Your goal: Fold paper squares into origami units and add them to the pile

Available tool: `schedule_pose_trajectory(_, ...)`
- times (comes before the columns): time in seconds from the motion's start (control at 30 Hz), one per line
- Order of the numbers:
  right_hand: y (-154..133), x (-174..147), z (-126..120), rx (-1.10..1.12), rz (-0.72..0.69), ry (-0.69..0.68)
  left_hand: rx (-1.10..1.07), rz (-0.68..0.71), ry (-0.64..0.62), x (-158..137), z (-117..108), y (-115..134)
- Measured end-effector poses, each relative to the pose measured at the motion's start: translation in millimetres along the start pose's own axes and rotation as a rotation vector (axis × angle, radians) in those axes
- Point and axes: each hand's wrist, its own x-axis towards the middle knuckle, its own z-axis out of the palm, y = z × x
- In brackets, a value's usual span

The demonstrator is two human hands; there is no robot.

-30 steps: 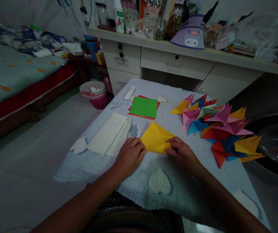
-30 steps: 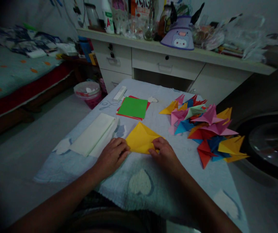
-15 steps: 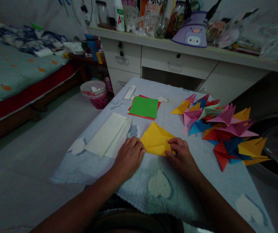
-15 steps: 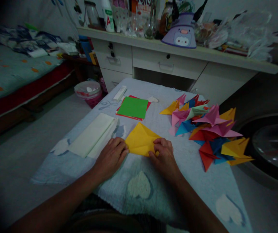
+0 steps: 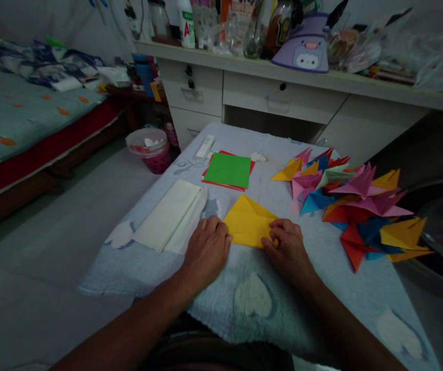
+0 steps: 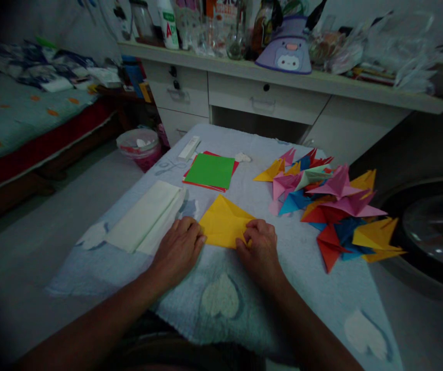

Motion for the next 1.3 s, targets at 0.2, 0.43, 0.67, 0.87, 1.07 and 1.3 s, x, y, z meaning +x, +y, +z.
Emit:
schedule_pose_trajectory(0.2,1.0,-0.2,1.1,-0.029,0.044,0.017,-0.001,0.002,-0.004,1.4,-1.5,0.4)
schedule_pose_trajectory(0.43,-0.3,-0.1,1.1,-0.047,0.039,0.043,0.013,0.009,-0.013,4.0,-1.6,0.3)
schedule_pose_trajectory(0.67,-0.5,-0.6,1.8,-0.060,0.046,0.045,0.033,-0.001,-0.028,4.5,-1.2,0.3)
schedule_pose_trajectory(0.87,-0.1,0.7,3.2,-0.063,0.070,0.043,0.032,-0.007,-0.029,4.7,-3.0,1.8)
schedule_pose_trajectory(1.07,-1.7,0.8,3.1,-0.059,0.076,0.044,0.033,0.003,-0.020,4.2,-2.8,2.2)
schedule_pose_trajectory(1.3,-1.7,1.1,2.8,-0.069,0.077,0.045,0.068,-0.004,-0.026,4.6,-1.9,3.2)
